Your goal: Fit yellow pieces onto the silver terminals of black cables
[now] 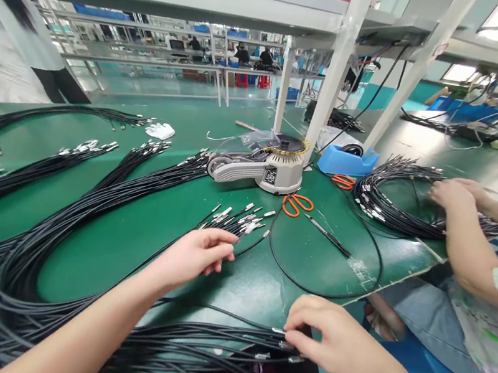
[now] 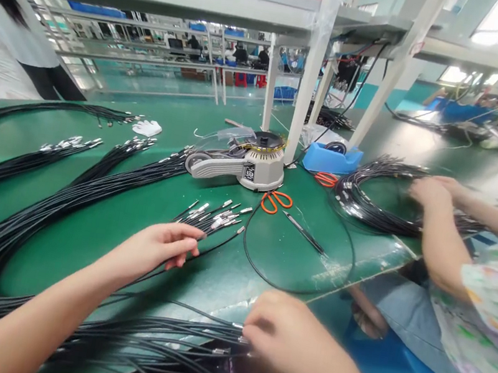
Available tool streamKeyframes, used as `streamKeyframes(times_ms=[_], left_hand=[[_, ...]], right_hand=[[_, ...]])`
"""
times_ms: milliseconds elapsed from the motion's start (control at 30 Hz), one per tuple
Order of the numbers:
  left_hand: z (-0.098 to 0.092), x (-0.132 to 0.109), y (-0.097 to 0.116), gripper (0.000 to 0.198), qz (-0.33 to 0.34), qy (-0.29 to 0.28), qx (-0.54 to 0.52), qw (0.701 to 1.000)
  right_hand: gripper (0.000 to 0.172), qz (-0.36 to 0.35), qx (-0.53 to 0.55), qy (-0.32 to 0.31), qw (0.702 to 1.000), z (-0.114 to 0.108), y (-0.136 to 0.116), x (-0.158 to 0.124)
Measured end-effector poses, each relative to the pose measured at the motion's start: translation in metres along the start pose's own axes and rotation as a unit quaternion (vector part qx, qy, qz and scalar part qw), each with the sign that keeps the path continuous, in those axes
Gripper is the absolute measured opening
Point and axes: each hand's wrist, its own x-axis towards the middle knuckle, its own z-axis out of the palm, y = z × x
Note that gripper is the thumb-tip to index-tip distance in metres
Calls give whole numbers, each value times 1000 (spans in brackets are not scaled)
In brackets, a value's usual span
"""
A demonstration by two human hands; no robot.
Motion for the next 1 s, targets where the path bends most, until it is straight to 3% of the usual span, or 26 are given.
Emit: streamKeyframes(times_ms=[100,200,267,400,600,767,867,1000], left_hand=[[10,18,-17,34,-22,-37,2,999],[16,21,-27,34,-15,-60,-14,998],[16,18,-28,33,-14,-67,-21,997],[20,16,-18,36,-28,-65,-33,997],[36,33,-5,34,-3,1,11,1000],[45,39,-13,28,8,16,33,999],[47,38,-20,27,11,30,36,999],[47,36,-26,24,61,69,54,994]], right_hand=[[20,52,64,75,994,-7,9,19],[24,80,187,135,970,-10,17,57],[30,60,238,127,961,-8,17,82],[20,33,278,96,955,-1,13,114],[19,30,299,104,948,0,10,119],[16,55,311,102,943,2,13,111],[17,97,353,142,920,-13,26,113],[15,124,395,260,872,-63,47,136]])
